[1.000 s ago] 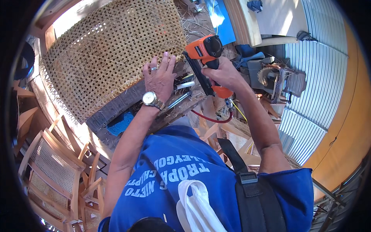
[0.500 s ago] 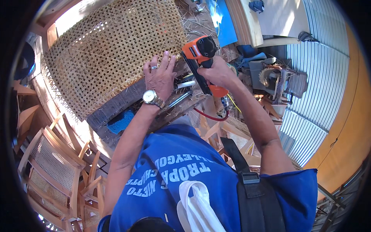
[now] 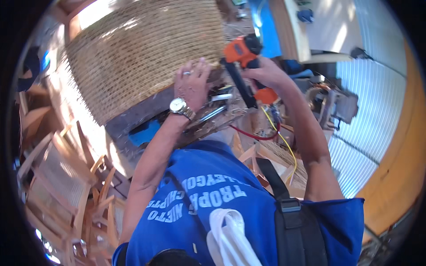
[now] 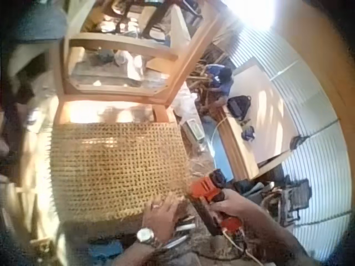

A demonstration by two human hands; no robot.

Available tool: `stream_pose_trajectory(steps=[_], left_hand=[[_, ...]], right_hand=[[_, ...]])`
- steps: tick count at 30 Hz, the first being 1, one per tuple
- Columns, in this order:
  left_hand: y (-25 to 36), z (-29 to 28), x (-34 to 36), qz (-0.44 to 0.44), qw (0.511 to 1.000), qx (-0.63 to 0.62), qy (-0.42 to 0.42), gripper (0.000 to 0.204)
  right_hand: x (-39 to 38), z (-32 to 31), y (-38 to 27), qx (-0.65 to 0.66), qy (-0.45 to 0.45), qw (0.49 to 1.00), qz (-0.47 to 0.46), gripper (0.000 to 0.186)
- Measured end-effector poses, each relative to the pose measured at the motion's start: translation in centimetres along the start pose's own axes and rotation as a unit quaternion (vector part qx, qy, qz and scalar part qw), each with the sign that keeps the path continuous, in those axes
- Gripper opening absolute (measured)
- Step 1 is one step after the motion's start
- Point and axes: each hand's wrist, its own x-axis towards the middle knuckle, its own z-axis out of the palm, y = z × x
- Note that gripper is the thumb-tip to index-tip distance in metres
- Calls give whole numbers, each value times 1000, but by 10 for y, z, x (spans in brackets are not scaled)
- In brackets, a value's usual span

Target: Attaching cane webbing to a chair seat frame using a staple gun.

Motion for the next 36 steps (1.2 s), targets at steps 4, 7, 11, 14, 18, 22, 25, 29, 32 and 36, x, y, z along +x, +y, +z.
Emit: stream_pose_trajectory(steps=[4,7,11,14,18,22,25,29,32,36], left_hand=[[-5,-56,-40,-16,995,-94,29,64],[-26,-90,-78,-71,996,-10,61,61],[-62,-106,-100,-85,989,100,71,59],[-95,-108,-111,-43,991,123,-2,66],[-111,-113,-123,-1,993,120,-19,80],[-126,-121,-122,42,992,111,-44,78],[-136,-122,-125,66,991,104,-45,76],[-151,-131,-128,95,992,77,-39,71],[-153,-140,-125,111,991,66,-45,61],[-154,-151,-125,91,992,49,-66,55]], right_hand=[[-28,17,6,40,52,997,-42,18],[-39,35,8,40,48,997,-50,17],[-46,76,-2,88,10,994,-58,14],[-59,109,-18,81,19,994,-74,11],[-71,146,-22,83,30,994,-69,10],[-74,175,-40,94,55,993,-48,12],[-78,191,-55,103,64,992,-31,15],[-82,201,-69,107,51,992,-36,16],[-80,208,-77,105,29,994,-33,18],[-73,217,-80,105,3,994,-35,19]])
